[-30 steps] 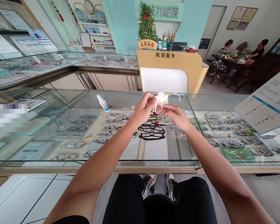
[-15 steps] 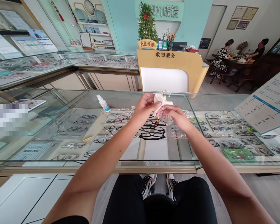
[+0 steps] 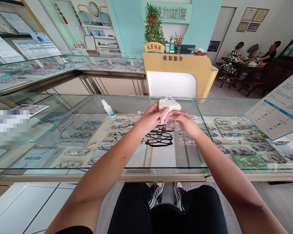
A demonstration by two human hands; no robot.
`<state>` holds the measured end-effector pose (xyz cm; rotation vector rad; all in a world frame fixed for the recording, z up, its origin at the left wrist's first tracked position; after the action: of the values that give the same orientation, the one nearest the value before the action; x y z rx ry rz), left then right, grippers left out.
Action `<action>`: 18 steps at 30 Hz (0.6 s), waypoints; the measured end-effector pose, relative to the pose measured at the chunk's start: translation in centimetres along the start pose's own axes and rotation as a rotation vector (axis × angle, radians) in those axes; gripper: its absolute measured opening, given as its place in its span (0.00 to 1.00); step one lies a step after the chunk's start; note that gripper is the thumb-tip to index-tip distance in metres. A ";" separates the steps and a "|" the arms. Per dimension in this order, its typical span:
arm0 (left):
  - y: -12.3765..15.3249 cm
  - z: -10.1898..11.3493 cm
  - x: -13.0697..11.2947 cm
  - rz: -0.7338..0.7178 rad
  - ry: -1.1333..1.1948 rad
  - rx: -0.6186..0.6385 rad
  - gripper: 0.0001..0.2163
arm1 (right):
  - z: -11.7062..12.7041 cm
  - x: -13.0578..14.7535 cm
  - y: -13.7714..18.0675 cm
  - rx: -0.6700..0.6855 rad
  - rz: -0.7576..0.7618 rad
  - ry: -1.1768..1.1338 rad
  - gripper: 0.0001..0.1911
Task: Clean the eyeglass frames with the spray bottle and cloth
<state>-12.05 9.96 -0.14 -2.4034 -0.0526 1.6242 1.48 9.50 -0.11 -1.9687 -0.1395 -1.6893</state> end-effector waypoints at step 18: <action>0.5 -0.3 -1.3 -0.094 -0.108 -0.020 0.24 | 0.9 -2.9 0.3 -0.012 -0.128 -0.070 0.14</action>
<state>-12.37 9.19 1.02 -2.2891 -0.1990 1.7161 1.79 10.46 -3.04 -2.0672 -0.2876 -1.7042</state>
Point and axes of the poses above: each hand's wrist, its own y-axis away from the middle knuckle, its own z-axis out of the back of the hand, x = y × z, the point moved 7 cm from there along -y, towards the middle knuckle, and after that the axes turned 12 degrees about -x, right-handed, at the moved point
